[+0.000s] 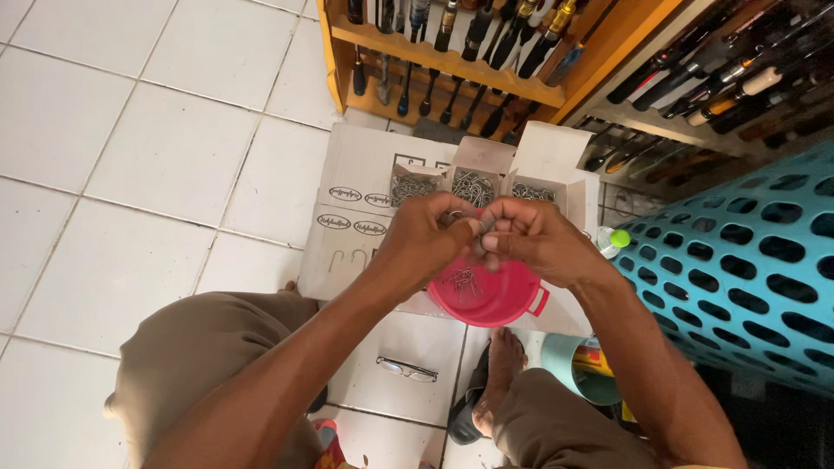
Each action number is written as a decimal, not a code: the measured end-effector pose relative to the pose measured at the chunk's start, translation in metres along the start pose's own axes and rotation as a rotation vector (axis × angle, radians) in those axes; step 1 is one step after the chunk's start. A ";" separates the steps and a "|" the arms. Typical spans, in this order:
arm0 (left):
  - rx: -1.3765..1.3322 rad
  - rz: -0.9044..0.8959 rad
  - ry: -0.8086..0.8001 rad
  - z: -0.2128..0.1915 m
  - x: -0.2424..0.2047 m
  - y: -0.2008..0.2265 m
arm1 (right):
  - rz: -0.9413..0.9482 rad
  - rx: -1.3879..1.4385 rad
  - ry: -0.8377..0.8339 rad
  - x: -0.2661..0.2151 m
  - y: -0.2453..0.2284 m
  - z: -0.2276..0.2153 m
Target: The person sorts small metal hooks and fasteners from a pink bowl into compartments of a white cardboard box. They repeatedly pick up items from the bowl and place them into the box sections, occasionally adjusting the bowl and box.
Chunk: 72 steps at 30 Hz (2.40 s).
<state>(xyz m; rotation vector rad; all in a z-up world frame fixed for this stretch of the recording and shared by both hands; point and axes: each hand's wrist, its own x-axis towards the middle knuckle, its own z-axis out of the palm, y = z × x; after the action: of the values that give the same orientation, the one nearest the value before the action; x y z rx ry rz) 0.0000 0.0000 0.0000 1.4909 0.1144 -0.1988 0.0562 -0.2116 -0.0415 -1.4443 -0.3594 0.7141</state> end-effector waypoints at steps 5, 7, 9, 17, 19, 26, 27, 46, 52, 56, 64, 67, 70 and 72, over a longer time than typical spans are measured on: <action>0.218 -0.002 0.018 0.003 0.014 -0.026 | 0.041 0.046 0.025 -0.002 -0.010 0.012; 0.241 -0.013 0.048 0.001 0.015 -0.024 | 0.035 0.037 0.020 -0.003 -0.020 0.020; 0.177 0.019 0.083 -0.002 0.016 -0.021 | 0.018 -0.071 0.079 -0.004 -0.031 0.025; 0.107 0.005 0.142 -0.004 0.016 -0.020 | -0.105 -0.236 0.148 -0.007 -0.031 0.039; 0.091 -0.006 0.126 -0.003 0.015 -0.019 | -0.129 -0.281 0.157 -0.006 -0.032 0.042; -0.223 -0.230 0.092 -0.003 0.011 0.003 | -0.307 -0.621 0.341 -0.004 -0.033 0.048; -0.275 -0.248 0.100 -0.003 0.013 0.001 | -0.385 -0.674 0.375 -0.005 -0.036 0.053; -0.313 -0.215 0.049 0.002 0.024 -0.023 | -0.467 -0.902 0.342 -0.003 -0.028 0.065; -0.324 -0.219 0.075 0.002 0.016 -0.007 | -0.509 -0.789 0.355 -0.004 -0.034 0.068; -0.271 -0.065 0.191 -0.013 0.019 0.005 | -0.491 -0.739 0.444 -0.005 -0.036 0.054; -0.408 0.140 0.366 -0.033 0.012 0.047 | -0.334 -0.823 0.348 0.022 0.003 0.050; -0.361 0.180 0.357 -0.031 0.006 0.053 | -0.336 -0.997 0.319 0.035 0.006 0.051; -0.373 0.192 0.357 -0.029 0.005 0.053 | -0.255 -1.076 0.310 0.047 0.000 0.051; -0.352 0.229 0.350 -0.029 0.005 0.052 | -0.235 -1.126 0.271 0.055 0.000 0.051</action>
<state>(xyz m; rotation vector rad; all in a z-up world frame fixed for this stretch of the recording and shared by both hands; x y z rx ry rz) 0.0170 0.0321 0.0479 1.1630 0.2447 0.2587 0.0657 -0.1376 -0.0457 -2.4606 -0.7683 0.0588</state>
